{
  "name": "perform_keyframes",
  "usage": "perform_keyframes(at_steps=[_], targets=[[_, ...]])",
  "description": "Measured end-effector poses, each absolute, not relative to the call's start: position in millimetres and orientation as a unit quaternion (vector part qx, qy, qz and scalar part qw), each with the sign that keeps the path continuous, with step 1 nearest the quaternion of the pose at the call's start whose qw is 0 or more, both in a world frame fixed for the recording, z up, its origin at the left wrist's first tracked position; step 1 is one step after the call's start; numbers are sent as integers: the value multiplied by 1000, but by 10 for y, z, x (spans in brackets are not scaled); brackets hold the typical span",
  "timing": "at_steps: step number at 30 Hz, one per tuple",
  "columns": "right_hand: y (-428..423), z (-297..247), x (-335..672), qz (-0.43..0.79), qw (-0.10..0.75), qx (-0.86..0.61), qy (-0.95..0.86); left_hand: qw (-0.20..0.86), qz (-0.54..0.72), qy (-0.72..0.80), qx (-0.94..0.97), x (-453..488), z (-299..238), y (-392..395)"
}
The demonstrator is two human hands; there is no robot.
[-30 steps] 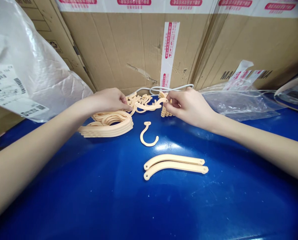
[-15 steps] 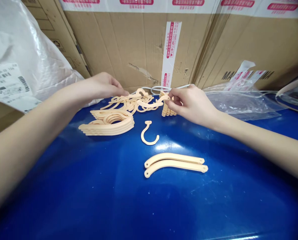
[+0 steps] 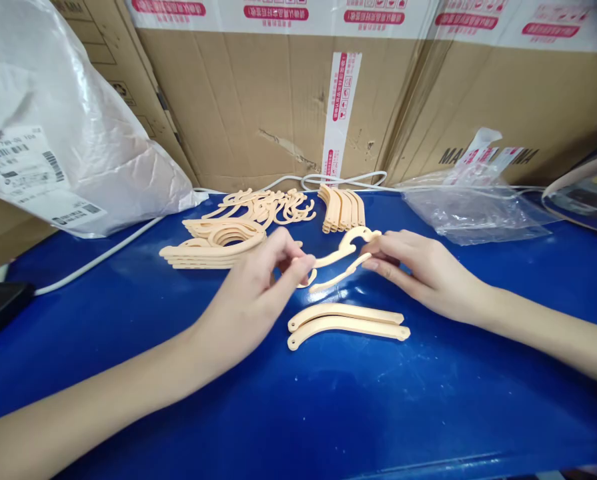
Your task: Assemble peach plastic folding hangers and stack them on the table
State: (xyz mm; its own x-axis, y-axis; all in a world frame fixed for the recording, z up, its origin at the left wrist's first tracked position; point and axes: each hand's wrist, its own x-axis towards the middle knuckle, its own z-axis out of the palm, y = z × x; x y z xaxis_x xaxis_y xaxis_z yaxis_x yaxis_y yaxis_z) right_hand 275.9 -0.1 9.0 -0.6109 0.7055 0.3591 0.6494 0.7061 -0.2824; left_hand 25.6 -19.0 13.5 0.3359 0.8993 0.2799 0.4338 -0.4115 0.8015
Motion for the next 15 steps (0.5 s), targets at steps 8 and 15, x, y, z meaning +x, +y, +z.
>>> perform_keyframes(at_steps=[8, 15], targets=[[-37, 13, 2844, 127, 306, -447, -831, 362, 371, 400, 756, 248, 14, -199], [-21, -8, 2862, 188, 346, -456, -798, 323, 376, 423, 759, 262, 4, -179]])
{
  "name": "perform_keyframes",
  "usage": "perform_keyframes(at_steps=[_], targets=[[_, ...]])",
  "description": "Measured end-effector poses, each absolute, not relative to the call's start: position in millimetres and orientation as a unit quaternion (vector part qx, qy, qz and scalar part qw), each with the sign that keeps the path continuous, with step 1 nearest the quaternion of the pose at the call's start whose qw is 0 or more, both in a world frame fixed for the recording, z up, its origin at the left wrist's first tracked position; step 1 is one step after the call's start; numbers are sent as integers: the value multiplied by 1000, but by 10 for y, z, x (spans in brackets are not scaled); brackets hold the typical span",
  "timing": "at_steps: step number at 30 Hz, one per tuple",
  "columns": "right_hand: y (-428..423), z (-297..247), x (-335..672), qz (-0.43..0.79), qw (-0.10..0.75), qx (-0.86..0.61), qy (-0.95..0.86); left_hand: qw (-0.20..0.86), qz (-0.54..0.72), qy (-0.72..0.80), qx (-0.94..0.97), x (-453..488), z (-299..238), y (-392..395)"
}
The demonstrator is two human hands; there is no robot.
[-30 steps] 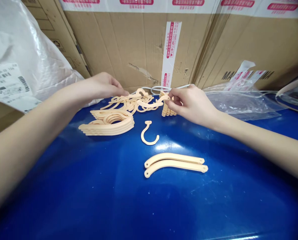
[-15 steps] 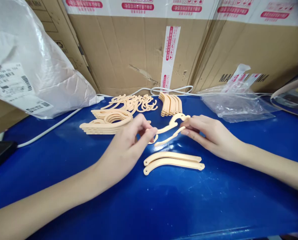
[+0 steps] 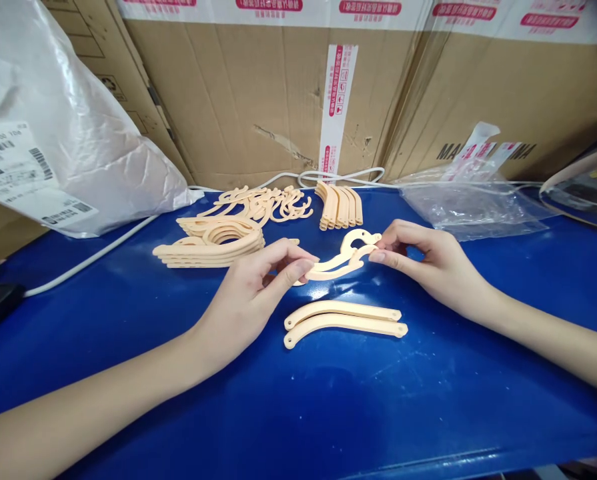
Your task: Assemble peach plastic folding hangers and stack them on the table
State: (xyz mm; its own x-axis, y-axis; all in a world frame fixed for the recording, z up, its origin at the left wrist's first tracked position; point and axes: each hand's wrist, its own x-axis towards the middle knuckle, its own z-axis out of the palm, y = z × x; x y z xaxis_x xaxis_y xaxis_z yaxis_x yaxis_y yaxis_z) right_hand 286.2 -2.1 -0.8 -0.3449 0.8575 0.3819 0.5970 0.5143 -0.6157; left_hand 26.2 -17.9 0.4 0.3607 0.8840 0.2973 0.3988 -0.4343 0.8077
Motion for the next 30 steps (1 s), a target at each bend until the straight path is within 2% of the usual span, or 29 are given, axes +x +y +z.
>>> perform_keyframes(at_steps=[7, 17, 24, 30], targets=[[-2, -64, 2853, 290, 369, -483, -739, 335, 365, 421, 760, 255, -15, -158], [44, -109, 2843, 363, 402, -469, -697, 347, 330, 401, 781, 252, -15, -164], [42, -75, 2813, 355, 351, -467, -730, 338, 322, 373, 802, 240, -31, -153], [33, -88, 2817, 355, 362, -469, -723, 345, 315, 409, 784, 271, -45, -150]])
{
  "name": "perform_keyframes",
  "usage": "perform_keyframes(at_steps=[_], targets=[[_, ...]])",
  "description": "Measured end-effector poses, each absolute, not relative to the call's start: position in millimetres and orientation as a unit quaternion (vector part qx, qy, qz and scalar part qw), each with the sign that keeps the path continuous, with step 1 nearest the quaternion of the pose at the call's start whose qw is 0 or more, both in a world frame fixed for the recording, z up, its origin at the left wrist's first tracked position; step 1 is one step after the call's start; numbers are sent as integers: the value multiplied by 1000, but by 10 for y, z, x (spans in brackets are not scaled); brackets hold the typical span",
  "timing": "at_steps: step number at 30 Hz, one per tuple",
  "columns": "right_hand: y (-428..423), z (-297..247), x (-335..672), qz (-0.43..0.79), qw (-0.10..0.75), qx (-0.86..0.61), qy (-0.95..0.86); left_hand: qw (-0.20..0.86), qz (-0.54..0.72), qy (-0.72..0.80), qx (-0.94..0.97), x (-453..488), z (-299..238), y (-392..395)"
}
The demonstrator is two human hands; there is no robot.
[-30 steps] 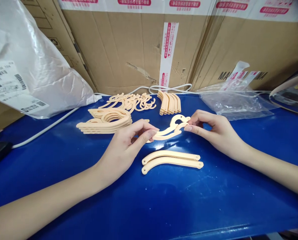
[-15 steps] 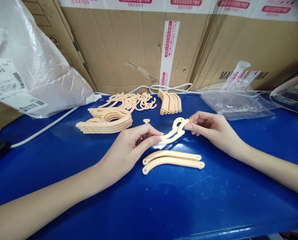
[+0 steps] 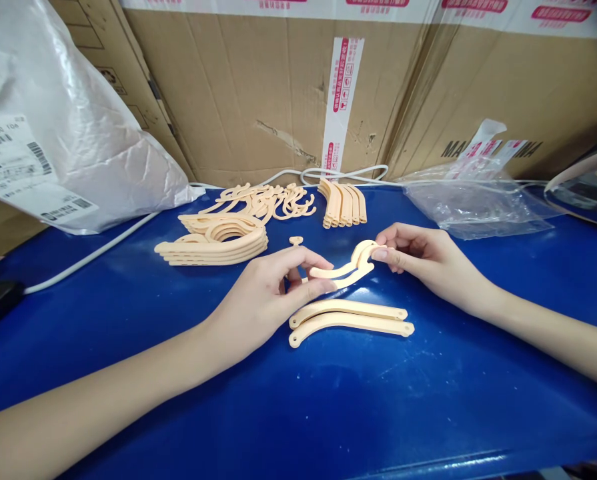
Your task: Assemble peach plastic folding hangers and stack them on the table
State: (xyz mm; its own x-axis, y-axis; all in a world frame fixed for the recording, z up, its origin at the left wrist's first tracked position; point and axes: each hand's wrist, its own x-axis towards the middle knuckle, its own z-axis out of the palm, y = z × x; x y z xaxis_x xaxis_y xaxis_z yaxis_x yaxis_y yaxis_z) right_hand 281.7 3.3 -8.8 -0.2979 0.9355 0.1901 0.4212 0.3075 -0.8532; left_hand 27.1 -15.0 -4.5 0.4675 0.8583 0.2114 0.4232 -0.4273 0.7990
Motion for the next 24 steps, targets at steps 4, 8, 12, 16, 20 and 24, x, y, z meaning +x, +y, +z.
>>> perform_keyframes(at_steps=[4, 8, 12, 16, 20, 24], targets=[[41, -104, 2815, 366, 361, -462, -722, 354, 317, 414, 776, 275, -79, -135], [34, -94, 2809, 375, 356, -457, -724, 336, 319, 407, 787, 260, -79, -124], [15, -88, 2803, 362, 347, -462, -731, 313, 318, 399, 801, 249, -59, -126], [7, -94, 2790, 341, 341, -483, -731, 293, 311, 399, 811, 248, -61, -133], [11, -83, 2788, 324, 337, -483, -740, 291, 323, 402, 806, 250, -85, -137], [22, -62, 2789, 331, 343, -468, -744, 291, 322, 417, 798, 258, -101, -136]])
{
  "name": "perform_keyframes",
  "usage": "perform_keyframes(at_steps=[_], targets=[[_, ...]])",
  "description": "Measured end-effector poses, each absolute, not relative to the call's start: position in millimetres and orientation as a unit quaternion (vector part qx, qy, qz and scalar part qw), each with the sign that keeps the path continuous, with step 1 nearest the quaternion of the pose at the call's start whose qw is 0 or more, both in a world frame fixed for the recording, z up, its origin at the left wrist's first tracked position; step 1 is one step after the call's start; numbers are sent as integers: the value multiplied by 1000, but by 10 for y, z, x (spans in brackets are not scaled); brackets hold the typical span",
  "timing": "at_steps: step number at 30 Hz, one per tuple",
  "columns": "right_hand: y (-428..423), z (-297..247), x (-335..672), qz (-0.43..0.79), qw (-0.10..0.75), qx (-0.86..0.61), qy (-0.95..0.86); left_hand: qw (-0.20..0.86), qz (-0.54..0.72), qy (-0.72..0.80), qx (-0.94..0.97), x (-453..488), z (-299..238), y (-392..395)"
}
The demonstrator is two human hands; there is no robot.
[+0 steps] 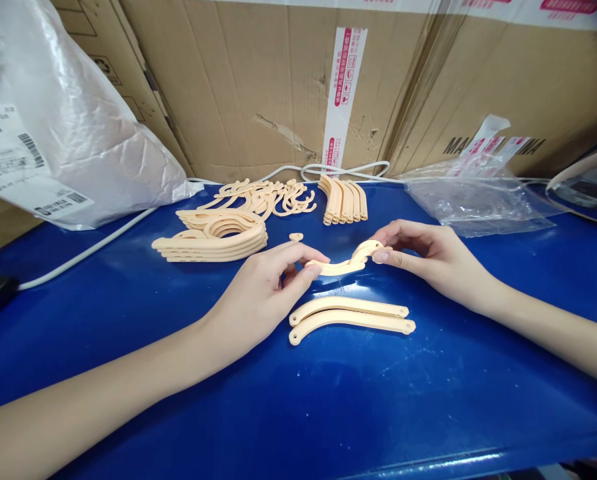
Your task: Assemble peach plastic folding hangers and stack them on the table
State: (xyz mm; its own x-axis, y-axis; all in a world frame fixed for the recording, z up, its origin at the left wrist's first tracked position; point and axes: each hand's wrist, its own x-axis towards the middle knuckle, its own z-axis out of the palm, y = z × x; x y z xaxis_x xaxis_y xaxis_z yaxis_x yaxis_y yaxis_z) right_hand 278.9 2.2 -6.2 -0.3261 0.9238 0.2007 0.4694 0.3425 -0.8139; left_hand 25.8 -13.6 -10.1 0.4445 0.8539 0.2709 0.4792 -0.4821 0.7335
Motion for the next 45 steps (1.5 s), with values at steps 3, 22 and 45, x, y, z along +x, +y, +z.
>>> perform_keyframes(at_steps=[3, 22, 45], targets=[[32, -63, 2790, 325, 338, -464, -752, 292, 326, 425, 792, 263, -91, -136], [241, -97, 2972, 265, 317, -500, -761, 133, 187, 399, 888, 235, -139, -188], [287, -115, 3023, 215, 289, -506, -784, -194, 141, 316, 918, 97, -125, -110]])
